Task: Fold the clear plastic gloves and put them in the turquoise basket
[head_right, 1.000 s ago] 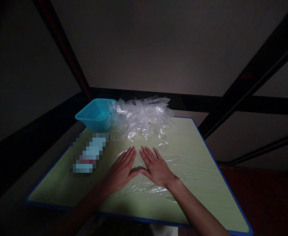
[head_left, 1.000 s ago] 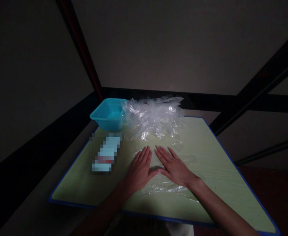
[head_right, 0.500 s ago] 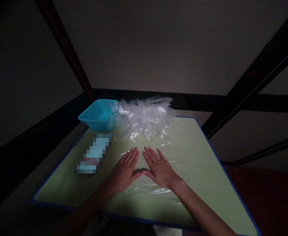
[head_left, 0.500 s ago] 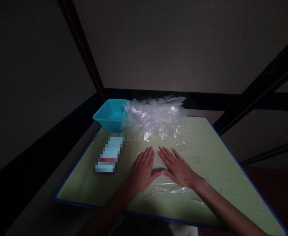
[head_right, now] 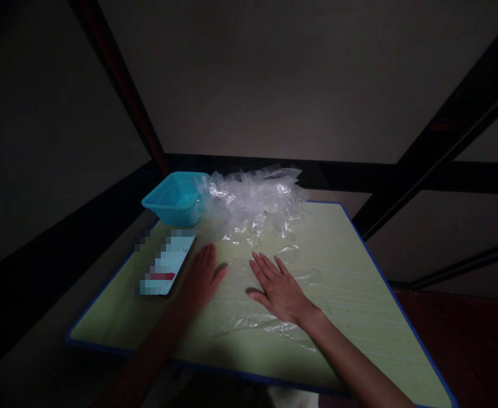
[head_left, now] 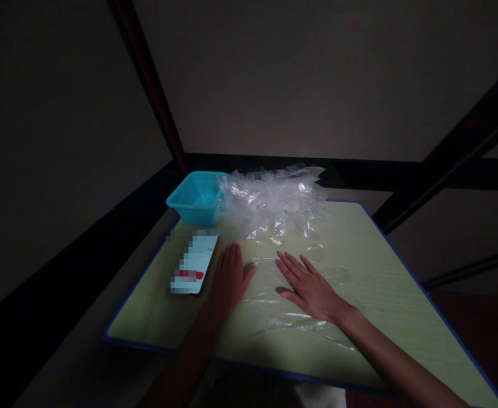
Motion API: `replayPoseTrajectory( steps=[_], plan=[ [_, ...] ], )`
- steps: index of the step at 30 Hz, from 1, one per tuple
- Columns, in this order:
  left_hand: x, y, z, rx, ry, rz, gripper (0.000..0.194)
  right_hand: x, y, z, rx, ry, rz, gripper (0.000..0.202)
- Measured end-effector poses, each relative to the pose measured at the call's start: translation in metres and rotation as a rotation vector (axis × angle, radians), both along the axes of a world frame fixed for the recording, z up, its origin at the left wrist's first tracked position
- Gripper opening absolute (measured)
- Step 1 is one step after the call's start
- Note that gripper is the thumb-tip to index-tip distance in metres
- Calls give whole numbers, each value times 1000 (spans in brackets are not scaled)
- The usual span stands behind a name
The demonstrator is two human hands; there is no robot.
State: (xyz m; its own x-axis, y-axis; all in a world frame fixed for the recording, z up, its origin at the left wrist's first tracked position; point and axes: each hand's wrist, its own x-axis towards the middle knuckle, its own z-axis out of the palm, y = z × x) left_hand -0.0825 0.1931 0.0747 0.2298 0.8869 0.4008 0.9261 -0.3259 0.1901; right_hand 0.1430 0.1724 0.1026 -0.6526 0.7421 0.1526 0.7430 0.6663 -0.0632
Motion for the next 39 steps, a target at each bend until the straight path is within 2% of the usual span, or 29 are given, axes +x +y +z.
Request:
replayPoseTrajectory(
  steps=[4,14,21,29,32,35,37,39],
  plan=[
    [-2,5,3,26,-27,10,52,-1,-1,2,-21,3,-6,66],
    [3,-7,14,148,-105,-96,25,-2,-3,8,-66,-29,-30,69],
    [8,-19,22,194,-63,-243,25,-5,-7,8,-73,-19,-46,70],
    [8,-25,32,160,-26,-302,25,-9,-11,6,-165,101,-121,70],
    [7,-29,38,133,-29,-331,25,-2,-11,16,-205,304,-127,63],
    [6,-43,41,98,-57,-385,24,13,-19,37,-194,545,-132,46],
    [5,-57,41,63,-97,-451,24,24,-30,54,-204,558,-85,27],
    [4,-71,41,5,-136,-521,25,35,-43,67,-242,453,-15,16]
  ],
)
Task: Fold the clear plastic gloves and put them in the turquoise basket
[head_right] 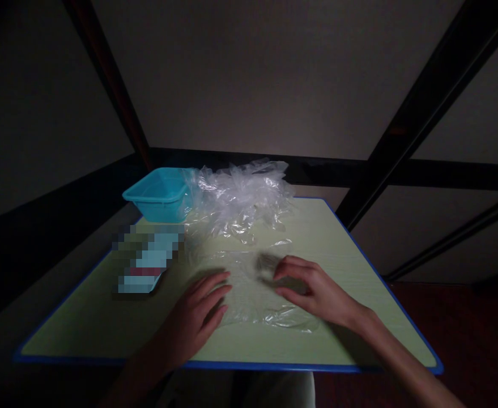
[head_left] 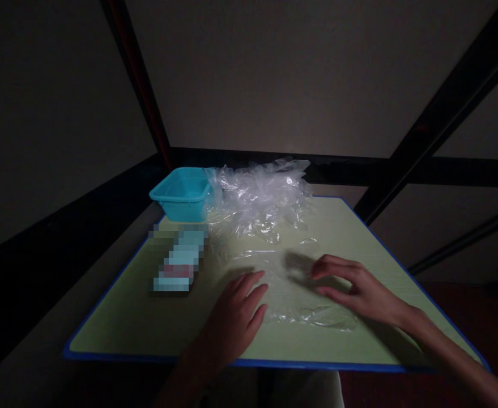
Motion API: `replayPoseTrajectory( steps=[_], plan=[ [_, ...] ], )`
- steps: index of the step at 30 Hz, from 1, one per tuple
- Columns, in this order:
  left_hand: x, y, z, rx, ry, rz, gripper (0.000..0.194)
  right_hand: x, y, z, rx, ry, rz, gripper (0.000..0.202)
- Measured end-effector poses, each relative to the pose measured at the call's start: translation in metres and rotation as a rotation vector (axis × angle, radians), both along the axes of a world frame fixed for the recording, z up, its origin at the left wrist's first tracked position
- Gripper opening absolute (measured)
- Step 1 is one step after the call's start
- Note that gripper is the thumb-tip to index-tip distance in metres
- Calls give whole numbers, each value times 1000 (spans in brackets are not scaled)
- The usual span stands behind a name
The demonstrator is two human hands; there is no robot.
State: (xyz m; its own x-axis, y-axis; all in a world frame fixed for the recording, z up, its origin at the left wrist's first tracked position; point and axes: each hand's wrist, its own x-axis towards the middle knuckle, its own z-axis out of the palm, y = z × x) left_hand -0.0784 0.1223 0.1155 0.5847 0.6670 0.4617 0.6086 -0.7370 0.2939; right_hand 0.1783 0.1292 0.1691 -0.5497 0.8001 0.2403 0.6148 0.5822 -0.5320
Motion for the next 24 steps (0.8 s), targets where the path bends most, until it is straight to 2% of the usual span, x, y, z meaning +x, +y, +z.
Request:
replayPoseTrajectory(
  steps=[3,5,9,16,24],
  plan=[
    [0,-14,0,-133,-6,-68,25,11,-21,8,-12,-269,58,7],
    [0,-17,1,-208,6,-78,21,15,-33,7,-34,-402,53,12],
    [2,-14,1,-278,46,-73,18,16,-46,-3,-34,-511,18,20],
    [0,-9,-3,-329,65,-28,15,19,-51,-11,77,-488,48,19],
    [4,-10,8,-366,87,-56,15,21,-48,7,56,-251,10,24]
  ],
)
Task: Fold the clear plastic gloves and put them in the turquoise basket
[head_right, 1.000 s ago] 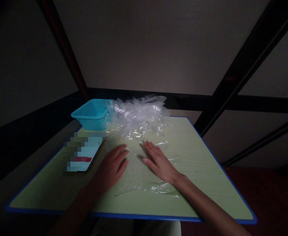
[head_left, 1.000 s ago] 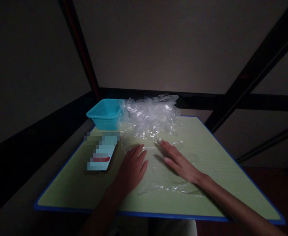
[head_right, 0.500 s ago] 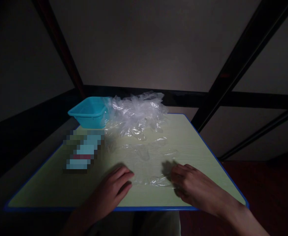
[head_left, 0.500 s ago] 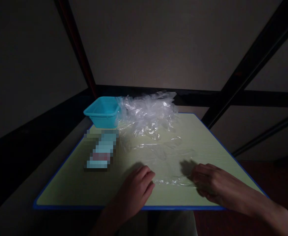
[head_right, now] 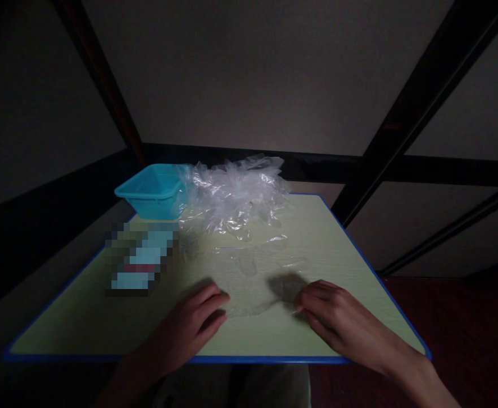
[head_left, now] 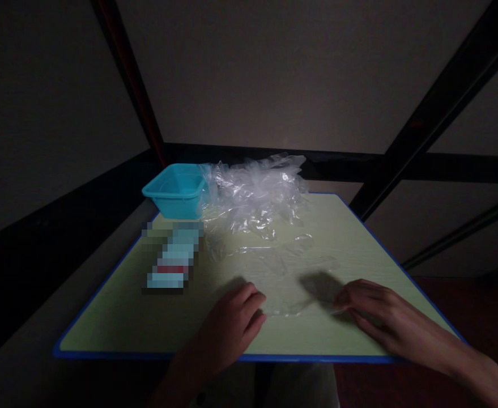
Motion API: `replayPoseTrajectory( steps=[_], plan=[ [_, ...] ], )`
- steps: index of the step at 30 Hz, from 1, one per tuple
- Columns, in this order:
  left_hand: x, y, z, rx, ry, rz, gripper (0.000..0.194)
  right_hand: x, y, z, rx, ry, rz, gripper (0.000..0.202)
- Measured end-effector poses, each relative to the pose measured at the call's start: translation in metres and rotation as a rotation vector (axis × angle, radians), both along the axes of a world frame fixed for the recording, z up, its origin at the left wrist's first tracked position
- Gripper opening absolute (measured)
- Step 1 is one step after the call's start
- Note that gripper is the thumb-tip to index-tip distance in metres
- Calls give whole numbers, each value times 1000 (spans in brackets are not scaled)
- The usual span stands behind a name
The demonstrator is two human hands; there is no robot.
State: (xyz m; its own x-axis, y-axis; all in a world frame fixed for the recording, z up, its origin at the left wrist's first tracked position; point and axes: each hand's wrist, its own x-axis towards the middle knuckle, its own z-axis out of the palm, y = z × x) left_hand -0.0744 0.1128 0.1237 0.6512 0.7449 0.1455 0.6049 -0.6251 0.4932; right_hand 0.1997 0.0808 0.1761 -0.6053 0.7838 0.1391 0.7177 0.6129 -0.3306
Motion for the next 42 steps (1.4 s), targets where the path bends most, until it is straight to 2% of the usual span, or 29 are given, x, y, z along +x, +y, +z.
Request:
replayPoseTrajectory(
  steps=[6,13,20,30,34,42],
  plan=[
    [27,-6,10,-33,34,-110,15,-8,7,6,-37,48,66,24],
    [59,-12,10,-47,52,-141,12,1,1,-8,-100,53,19,23],
    [72,-10,10,-31,82,-123,14,5,-2,-14,-130,109,-27,20],
    [64,-12,8,-60,28,-65,8,7,1,-13,-82,142,-97,17],
    [56,-14,6,-110,38,-17,8,2,10,-8,-48,127,-77,21],
    [40,-18,4,-96,15,31,5,-5,30,-1,-49,66,-49,27]
  ],
)
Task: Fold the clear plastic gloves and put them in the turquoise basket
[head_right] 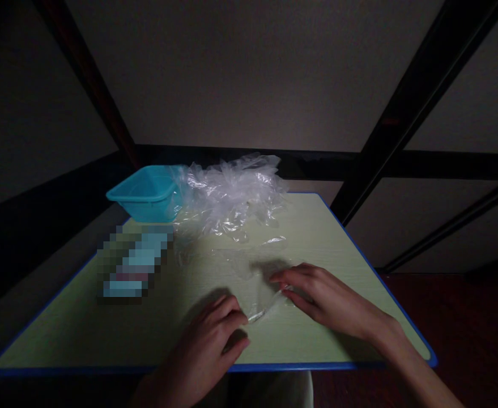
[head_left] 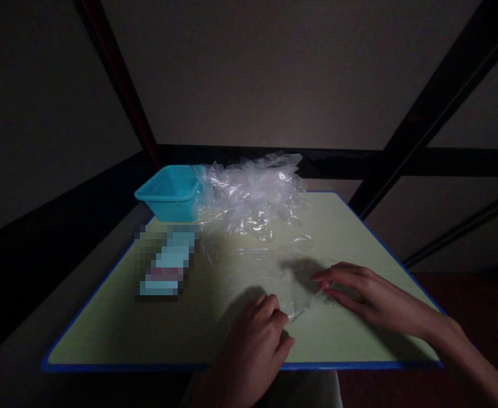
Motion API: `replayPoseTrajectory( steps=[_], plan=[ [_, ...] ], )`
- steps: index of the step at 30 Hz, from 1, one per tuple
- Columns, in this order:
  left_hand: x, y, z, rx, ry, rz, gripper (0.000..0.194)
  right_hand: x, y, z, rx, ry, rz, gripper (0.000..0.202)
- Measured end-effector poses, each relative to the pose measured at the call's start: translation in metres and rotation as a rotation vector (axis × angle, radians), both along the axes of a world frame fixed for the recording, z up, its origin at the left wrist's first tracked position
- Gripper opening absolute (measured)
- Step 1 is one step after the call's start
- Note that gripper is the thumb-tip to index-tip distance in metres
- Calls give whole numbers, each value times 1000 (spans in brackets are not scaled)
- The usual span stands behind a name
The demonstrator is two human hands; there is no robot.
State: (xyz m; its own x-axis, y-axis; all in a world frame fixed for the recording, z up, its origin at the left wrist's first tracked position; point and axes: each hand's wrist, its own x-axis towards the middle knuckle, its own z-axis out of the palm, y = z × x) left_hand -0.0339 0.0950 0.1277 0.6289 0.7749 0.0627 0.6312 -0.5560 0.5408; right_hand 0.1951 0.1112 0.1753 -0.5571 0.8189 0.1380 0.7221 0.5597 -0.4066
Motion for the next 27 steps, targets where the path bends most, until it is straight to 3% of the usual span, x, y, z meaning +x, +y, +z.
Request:
replayPoseTrajectory(
  steps=[13,27],
  plan=[
    [-6,0,2,-54,-11,-5,11,-11,39,-18,-71,26,46,27],
    [-5,2,1,-3,0,-43,7,-20,48,-44,-69,221,79,21]
  ],
)
